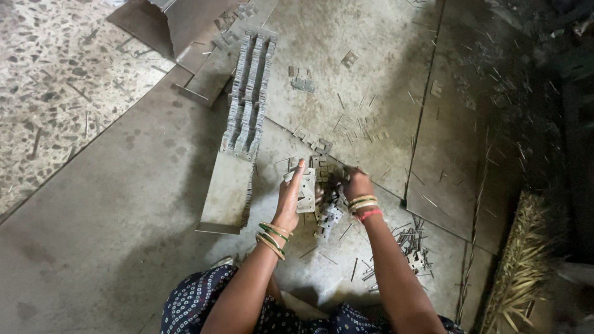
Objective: The person sits on the floor and repeatedly picks up small metal pieces, inserts them into a metal tray, and stacks the assembled units. The person handles the pieces by hand and places the finished stacks into the tray.
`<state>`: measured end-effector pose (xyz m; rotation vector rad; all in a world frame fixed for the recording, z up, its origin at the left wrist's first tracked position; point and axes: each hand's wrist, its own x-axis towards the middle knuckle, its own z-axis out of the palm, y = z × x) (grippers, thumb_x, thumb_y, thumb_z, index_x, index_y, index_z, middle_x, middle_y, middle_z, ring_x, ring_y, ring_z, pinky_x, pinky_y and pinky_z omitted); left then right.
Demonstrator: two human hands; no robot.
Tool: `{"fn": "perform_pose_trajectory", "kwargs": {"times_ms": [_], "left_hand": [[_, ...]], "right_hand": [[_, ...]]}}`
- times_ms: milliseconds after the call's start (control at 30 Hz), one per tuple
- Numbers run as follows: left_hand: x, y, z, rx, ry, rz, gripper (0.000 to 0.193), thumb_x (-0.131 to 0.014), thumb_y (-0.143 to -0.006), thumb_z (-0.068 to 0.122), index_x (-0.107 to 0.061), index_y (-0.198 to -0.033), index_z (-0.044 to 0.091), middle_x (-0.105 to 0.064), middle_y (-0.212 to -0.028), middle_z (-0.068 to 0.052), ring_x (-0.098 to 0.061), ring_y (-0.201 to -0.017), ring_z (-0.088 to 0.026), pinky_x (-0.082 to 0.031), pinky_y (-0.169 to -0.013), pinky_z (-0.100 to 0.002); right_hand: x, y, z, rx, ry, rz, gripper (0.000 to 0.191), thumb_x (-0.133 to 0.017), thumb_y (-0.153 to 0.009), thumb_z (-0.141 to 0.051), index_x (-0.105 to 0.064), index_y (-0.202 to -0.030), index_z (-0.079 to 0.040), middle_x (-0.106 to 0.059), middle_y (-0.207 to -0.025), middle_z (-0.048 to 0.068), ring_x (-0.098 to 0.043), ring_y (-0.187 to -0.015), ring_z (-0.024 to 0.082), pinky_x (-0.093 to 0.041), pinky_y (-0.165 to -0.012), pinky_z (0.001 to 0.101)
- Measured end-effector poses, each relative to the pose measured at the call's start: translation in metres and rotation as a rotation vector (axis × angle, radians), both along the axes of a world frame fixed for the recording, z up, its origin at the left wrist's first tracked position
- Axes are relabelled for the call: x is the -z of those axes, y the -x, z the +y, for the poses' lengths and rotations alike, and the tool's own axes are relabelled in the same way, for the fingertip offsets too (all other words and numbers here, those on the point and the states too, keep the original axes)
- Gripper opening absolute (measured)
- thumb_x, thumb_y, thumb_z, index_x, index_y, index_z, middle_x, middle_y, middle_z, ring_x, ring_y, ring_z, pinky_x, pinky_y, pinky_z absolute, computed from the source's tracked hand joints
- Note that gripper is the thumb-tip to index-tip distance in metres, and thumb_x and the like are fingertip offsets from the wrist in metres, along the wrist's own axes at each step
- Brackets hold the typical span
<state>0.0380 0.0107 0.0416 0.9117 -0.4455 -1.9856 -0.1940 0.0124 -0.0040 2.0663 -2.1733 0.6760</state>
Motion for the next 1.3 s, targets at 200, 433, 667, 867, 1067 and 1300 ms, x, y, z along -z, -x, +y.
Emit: {"fn": "perform_pose_trajectory", "kwargs": {"times_ms": [200,433,667,867,1067,1300], "left_hand": [[0.005,0.003,-0.005,0.019,-0.093,0.066,0.052,-0.070,-0.087,0.058,-0.066,-0.100,0.008,-0.068,-0.075,-0.007,-0.070,-0.057,-0.019,-0.061,-0.053,-0.035],[0.026,0.009,-0.003,-0.042,0.105,-0.081,0.050,-0.076,-0.091,0.054,-0.067,-0.116,0.012,-0.065,-0.098,0.001,-0.060,-0.081,-0.011,-0.050,-0.068,-0.030],[0.026,0.005,-0.004,-0.033,0.028,-0.129,0.056,-0.076,-0.086,0.050,-0.065,-0.127,0.013,-0.068,-0.114,0.000,-0.063,-0.101,-0.011,-0.051,-0.082,-0.033],[0.025,0.008,-0.002,-0.022,0.019,0.005,0.040,-0.078,-0.086,0.039,-0.067,-0.112,0.011,-0.070,-0.090,-0.002,-0.067,-0.075,-0.016,-0.056,-0.062,-0.034],[0.033,0.011,-0.007,-0.075,-0.054,0.057,0.037,-0.073,-0.091,0.045,-0.066,-0.105,0.012,-0.067,-0.079,0.000,-0.066,-0.062,-0.014,-0.055,-0.053,-0.031],[0.021,0.006,-0.012,-0.023,-0.049,-0.130,0.056,-0.065,-0.088,0.061,-0.065,-0.122,0.017,-0.069,-0.118,0.001,-0.064,-0.108,-0.012,-0.055,-0.088,-0.033]], "right_hand": [[-0.003,0.000,-0.029,0.090,-0.239,-0.066,0.032,-0.082,-0.071,-0.020,-0.077,-0.100,-0.006,-0.074,-0.096,0.021,-0.073,-0.089,0.041,-0.059,-0.080,0.0479],[-0.076,-0.029,-0.001,0.208,-0.257,-0.121,0.014,-0.078,-0.083,-0.019,-0.080,-0.089,-0.007,-0.075,-0.084,0.019,-0.074,-0.079,0.035,-0.060,-0.073,0.0451],[-0.085,-0.045,-0.006,0.074,-0.362,-0.520,0.036,-0.081,-0.080,-0.037,-0.077,-0.097,-0.005,-0.079,-0.086,0.016,-0.078,-0.075,0.026,-0.061,-0.070,0.0385],[0.000,-0.045,-0.015,0.315,-0.368,-0.048,0.054,-0.086,-0.074,-0.045,-0.075,-0.104,-0.001,-0.074,-0.090,0.026,-0.072,-0.087,0.044,-0.057,-0.075,0.0512],[-0.004,-0.051,-0.022,0.391,-0.334,-0.472,0.027,-0.077,-0.083,-0.024,-0.076,-0.104,-0.007,-0.076,-0.085,0.019,-0.078,-0.077,0.034,-0.061,-0.070,0.0420],[-0.106,-0.070,0.022,-0.318,0.332,-0.002,0.029,-0.082,-0.081,-0.007,-0.071,-0.108,-0.006,-0.070,-0.099,0.016,-0.071,-0.084,0.032,-0.057,-0.073,0.0401]]}}
